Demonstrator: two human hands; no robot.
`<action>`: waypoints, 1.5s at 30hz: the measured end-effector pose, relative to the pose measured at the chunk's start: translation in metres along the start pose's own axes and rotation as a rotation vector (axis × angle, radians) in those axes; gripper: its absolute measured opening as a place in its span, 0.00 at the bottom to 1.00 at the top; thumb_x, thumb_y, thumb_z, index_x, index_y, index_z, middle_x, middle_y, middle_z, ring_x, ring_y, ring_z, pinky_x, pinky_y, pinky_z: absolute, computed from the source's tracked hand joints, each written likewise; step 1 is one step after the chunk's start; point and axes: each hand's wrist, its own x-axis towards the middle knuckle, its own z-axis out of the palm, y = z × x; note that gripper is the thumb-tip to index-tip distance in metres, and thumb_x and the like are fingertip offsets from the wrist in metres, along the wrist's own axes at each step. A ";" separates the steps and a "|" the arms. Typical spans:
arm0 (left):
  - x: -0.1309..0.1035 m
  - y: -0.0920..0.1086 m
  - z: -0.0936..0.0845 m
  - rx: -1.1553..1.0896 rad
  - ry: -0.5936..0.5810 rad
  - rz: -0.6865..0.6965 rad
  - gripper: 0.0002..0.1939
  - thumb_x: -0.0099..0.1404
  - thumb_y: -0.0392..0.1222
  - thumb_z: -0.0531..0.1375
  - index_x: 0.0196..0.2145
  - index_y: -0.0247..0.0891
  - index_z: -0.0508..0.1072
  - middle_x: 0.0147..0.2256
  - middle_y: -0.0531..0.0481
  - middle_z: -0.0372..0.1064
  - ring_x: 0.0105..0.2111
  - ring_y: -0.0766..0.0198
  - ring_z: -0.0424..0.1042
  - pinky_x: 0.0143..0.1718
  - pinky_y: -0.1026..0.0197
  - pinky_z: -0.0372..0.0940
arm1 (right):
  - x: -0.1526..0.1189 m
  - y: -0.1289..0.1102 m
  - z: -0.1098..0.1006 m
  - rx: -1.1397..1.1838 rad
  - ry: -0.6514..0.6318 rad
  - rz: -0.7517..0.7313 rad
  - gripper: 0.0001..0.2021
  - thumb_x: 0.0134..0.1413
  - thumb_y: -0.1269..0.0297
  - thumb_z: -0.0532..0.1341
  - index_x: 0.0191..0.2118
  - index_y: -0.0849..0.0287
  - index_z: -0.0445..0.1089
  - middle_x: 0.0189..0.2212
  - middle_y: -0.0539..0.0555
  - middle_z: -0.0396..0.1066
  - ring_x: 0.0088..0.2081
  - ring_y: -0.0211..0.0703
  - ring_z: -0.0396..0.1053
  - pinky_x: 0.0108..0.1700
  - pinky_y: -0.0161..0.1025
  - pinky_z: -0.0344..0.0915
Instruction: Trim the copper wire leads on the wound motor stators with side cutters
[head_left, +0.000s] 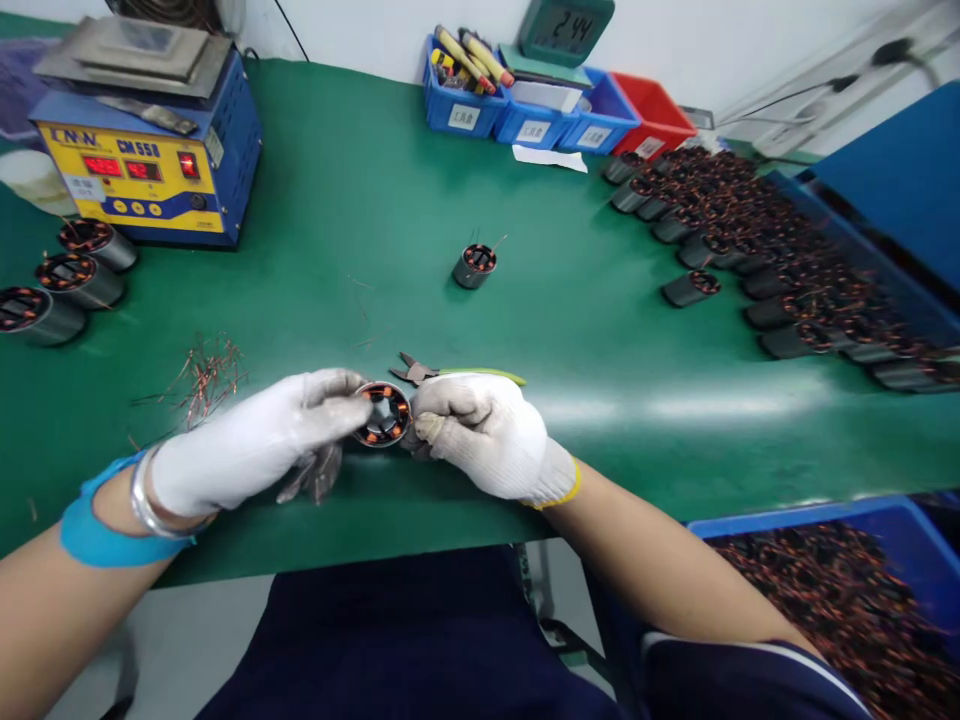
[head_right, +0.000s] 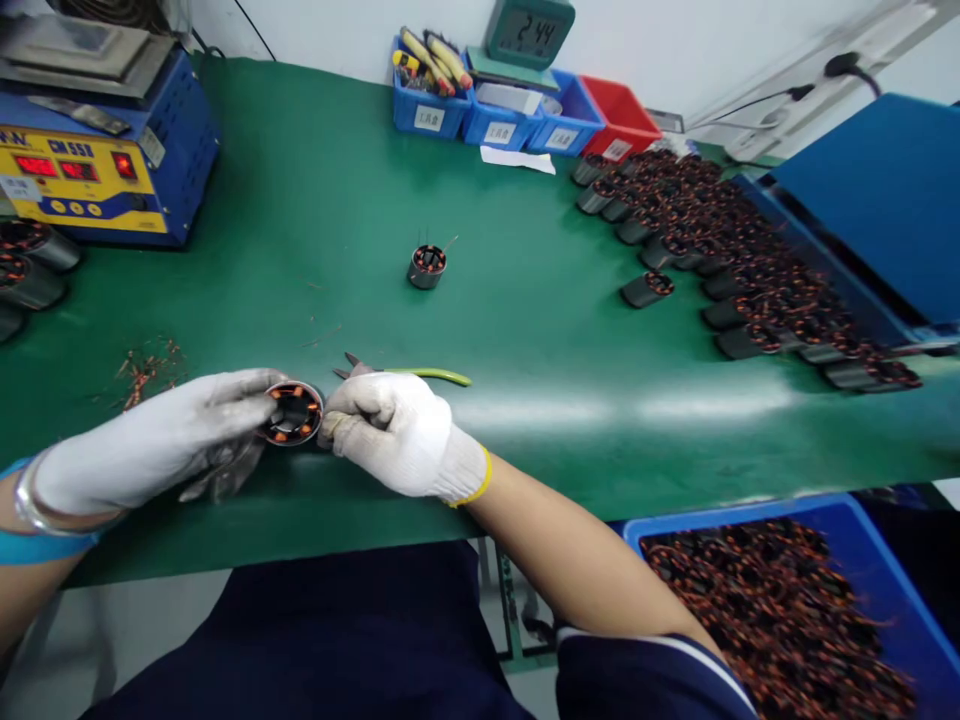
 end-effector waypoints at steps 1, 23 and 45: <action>-0.002 0.001 0.002 0.005 0.081 0.083 0.22 0.63 0.54 0.61 0.50 0.40 0.67 0.21 0.53 0.70 0.14 0.68 0.64 0.12 0.69 0.57 | 0.000 0.002 0.002 0.101 -0.009 0.079 0.07 0.55 0.66 0.60 0.28 0.61 0.71 0.23 0.52 0.73 0.24 0.36 0.70 0.28 0.34 0.68; -0.010 0.007 0.013 -0.141 0.319 0.493 0.07 0.57 0.45 0.64 0.28 0.40 0.72 0.50 0.46 0.73 0.50 0.48 0.73 0.47 0.48 0.73 | 0.002 -0.002 0.007 0.182 -0.109 0.102 0.07 0.53 0.64 0.60 0.27 0.61 0.68 0.22 0.50 0.70 0.22 0.34 0.67 0.25 0.32 0.64; 0.004 -0.002 0.016 0.818 0.518 0.367 0.20 0.53 0.47 0.60 0.43 0.41 0.76 0.41 0.48 0.78 0.40 0.51 0.77 0.41 0.55 0.71 | 0.006 -0.004 -0.001 -1.213 -0.110 -0.448 0.15 0.63 0.71 0.49 0.41 0.61 0.74 0.28 0.57 0.73 0.33 0.46 0.70 0.45 0.47 0.66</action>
